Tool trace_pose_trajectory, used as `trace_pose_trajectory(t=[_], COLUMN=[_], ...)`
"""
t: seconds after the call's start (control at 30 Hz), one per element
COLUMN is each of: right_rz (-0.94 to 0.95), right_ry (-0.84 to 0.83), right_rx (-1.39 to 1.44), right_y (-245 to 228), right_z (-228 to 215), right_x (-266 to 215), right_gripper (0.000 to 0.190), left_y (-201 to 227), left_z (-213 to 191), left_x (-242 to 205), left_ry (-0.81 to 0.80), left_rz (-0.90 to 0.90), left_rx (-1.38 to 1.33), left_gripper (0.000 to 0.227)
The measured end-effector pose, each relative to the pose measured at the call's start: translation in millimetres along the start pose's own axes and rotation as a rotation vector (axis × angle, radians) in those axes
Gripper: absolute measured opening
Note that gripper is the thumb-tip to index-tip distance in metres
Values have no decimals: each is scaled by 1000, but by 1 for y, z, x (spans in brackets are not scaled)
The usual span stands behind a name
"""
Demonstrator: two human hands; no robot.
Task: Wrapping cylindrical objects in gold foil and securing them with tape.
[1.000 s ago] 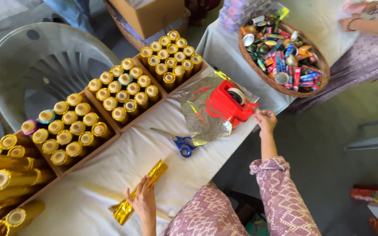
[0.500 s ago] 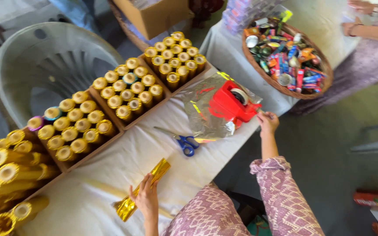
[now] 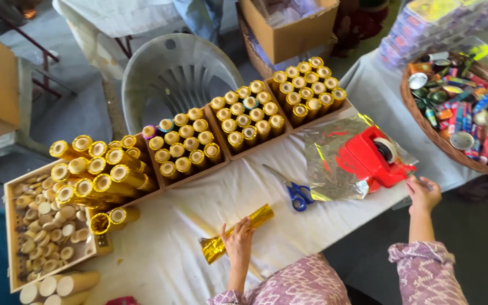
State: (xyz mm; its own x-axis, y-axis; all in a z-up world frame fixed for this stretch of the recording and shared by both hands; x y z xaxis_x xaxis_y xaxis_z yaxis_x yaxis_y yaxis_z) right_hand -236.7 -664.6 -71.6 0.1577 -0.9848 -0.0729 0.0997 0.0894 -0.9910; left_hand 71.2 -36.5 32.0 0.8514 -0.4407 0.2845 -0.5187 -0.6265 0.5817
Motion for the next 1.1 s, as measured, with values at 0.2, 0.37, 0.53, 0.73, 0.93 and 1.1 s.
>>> trace_pose_trajectory(t=[0.2, 0.37, 0.53, 0.73, 0.93, 1.1], right_rz=[74, 73, 47, 9, 26, 101], right_ry=[-119, -215, -240, -216, -139, -64], right_rx=[22, -74, -190, -179, -72, 16], right_y=[-4, -14, -17, -16, 3, 17], right_z=[3, 4, 6, 2, -8, -18], right_x=[-4, -1, 9, 6, 25, 31], right_gripper=[30, 24, 26, 29, 36, 46], left_y=[3, 2, 0, -1, 3, 7], left_z=[-3, -1, -2, -2, -8, -11], left_x=[4, 4, 4, 2, 3, 3], left_ry=[-10, -1, -21, 14, 30, 29], left_rz=[-35, -51, -81, -80, -74, -57], left_rx=[-34, -43, -43, -67, -96, -105], left_gripper=[36, 35, 36, 36, 37, 35])
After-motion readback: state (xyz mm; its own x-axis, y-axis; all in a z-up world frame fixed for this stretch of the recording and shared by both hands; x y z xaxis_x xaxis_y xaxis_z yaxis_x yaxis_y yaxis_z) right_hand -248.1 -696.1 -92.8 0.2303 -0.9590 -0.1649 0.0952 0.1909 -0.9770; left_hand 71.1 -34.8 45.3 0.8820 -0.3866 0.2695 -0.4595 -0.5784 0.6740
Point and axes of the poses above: each hand's wrist, its own x-axis towards the middle knuckle, its own z-axis out of the palm, y = z × x, the point moved 9 cm from there along x, towards the middle knuckle, and after that the axes turned 6 degrees about -x, right-handed, at the moved point
